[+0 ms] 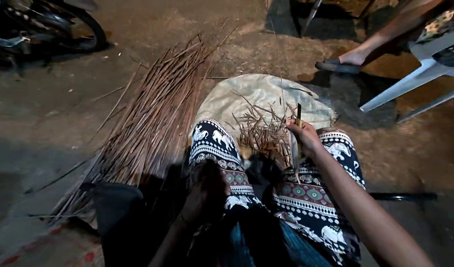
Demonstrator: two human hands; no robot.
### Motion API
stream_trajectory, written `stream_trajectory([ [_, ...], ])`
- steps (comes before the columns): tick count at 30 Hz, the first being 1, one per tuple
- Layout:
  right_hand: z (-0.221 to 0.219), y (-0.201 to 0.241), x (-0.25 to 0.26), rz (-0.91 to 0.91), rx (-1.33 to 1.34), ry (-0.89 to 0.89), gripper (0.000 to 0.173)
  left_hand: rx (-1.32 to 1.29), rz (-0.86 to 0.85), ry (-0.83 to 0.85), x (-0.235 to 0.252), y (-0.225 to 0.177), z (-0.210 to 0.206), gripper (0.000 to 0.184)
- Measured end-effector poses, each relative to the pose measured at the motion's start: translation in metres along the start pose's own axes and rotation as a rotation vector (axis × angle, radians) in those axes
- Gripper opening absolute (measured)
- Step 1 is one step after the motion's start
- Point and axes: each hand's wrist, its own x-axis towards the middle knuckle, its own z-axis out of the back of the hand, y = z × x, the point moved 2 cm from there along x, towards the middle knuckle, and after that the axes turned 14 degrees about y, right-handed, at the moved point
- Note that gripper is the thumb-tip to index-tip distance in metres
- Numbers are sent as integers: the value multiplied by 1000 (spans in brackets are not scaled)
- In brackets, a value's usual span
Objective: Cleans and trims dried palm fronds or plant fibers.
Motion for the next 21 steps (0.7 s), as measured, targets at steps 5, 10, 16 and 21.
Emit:
stream_trajectory([
  [5, -2, 5, 5, 5, 53, -25, 10, -98, -49, 123, -5, -31, 35, 15],
  [10, -4, 2, 14, 38, 32, 22, 10, -116, -40, 189, -19, -52, 37, 19],
  [16, -2, -4, 8, 38, 1, 45, 8, -261, -95, 242, -33, -49, 17, 27],
  [21, -5, 1, 12, 31, 21, 21, 9, -317, 157, 324, -16, -44, 56, 22],
])
